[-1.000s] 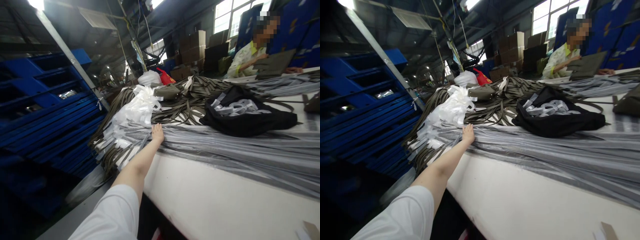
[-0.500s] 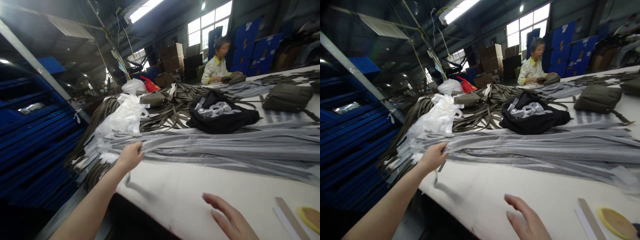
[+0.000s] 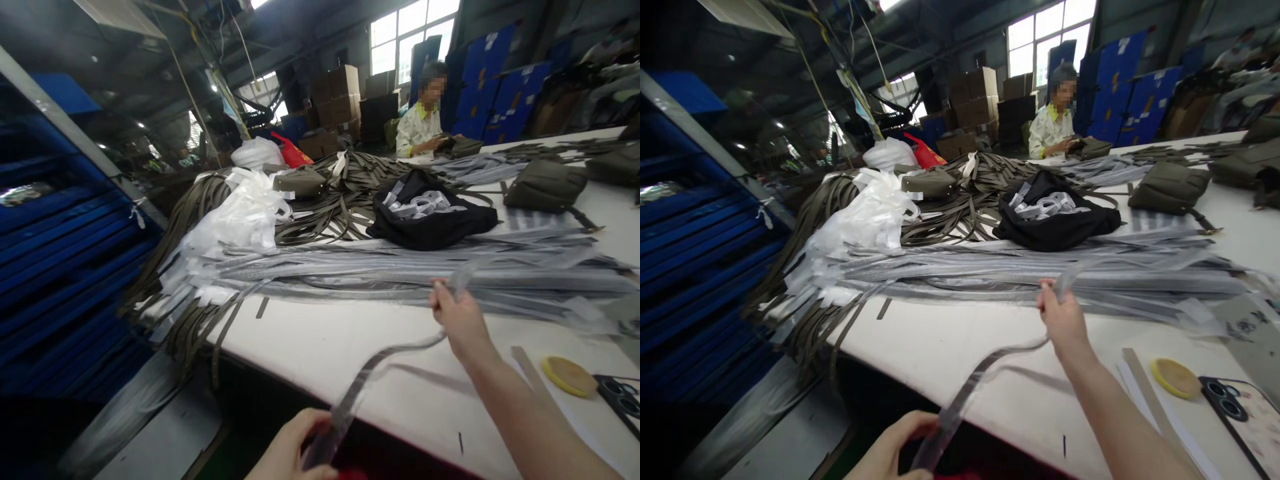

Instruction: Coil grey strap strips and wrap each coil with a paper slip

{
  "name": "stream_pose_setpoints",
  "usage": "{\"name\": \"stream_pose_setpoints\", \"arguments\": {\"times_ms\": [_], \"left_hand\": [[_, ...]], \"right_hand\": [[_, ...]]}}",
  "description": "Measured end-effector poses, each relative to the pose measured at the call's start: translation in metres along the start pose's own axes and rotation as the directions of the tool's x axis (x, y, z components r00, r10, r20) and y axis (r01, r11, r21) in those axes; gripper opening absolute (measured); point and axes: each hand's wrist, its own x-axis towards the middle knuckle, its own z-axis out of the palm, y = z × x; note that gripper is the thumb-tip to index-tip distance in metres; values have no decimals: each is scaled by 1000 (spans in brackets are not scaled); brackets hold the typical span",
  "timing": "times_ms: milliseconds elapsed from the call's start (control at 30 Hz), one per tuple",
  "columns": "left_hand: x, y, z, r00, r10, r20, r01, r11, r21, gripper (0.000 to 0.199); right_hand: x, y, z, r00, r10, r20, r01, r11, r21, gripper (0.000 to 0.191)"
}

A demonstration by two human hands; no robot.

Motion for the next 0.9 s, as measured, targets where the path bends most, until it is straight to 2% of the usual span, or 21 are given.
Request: {"name": "stream_pose_setpoints", "arguments": {"times_ms": [33,67,100,133,167,200,233,267,333,400,467,533,567,633,700,800,867,900], "left_hand": [[8,6,9,998,65,1,-64,992,-104,64],[15,15,18,993,118,-9,-117,965,-234,69],[23,24,26,988,152,-11,-146,920,-363,76],[31,33,32,987,162,-17,-148,848,-508,86],[39,41,36,989,133,-61,-141,761,-633,86],[48,48,37,986,73,-147,-157,678,-718,76],[56,51,35,965,-6,-263,-207,603,-771,63],[63,52,31,924,-75,-376,-275,552,-787,52],[71,46,18,828,-142,-542,-401,525,-751,38],[72,34,4,787,-110,-607,-457,555,-695,35],[67,19,-6,780,-66,-622,-464,607,-645,31],[58,7,-13,771,-54,-634,-456,648,-610,26],[52,1,-17,772,-52,-633,-452,655,-606,24],[38,-7,-26,803,-27,-596,-450,628,-635,28],[21,-14,-39,837,28,-547,-461,575,-676,36],[-9,-23,-61,847,91,-523,-483,542,-688,40],[-27,-29,-71,839,84,-537,-478,584,-656,45],[-35,-33,-74,836,70,-544,-466,614,-637,48]], "right_hand": [[-24,7,6,990,-30,138,50,989,-138,10],[-49,15,12,934,-46,353,174,923,-342,8],[-75,26,15,827,-10,562,347,795,-497,9],[-99,37,15,704,69,706,499,660,-562,12],[-121,49,12,597,160,786,615,538,-576,16],[-137,62,6,526,236,817,684,454,-572,20],[-149,74,-3,488,291,823,721,397,-568,22],[-156,87,-14,475,322,819,739,359,-570,24],[-160,111,-37,476,327,816,754,325,-570,25],[-156,132,-56,466,278,840,777,325,-539,28],[-153,147,-65,451,217,866,794,345,-500,32],[-154,156,-64,419,211,883,770,432,-469,34],[-155,160,-60,390,239,889,730,509,-457,32],[-157,169,-50,307,330,893,589,671,-450,26],[-156,185,-39,213,413,885,431,773,-465,21],[-154,220,-27,124,484,866,268,824,-499,18],[-155,244,-22,70,513,856,223,828,-515,16],[-156,254,-19,69,524,849,233,819,-524,14]]}}
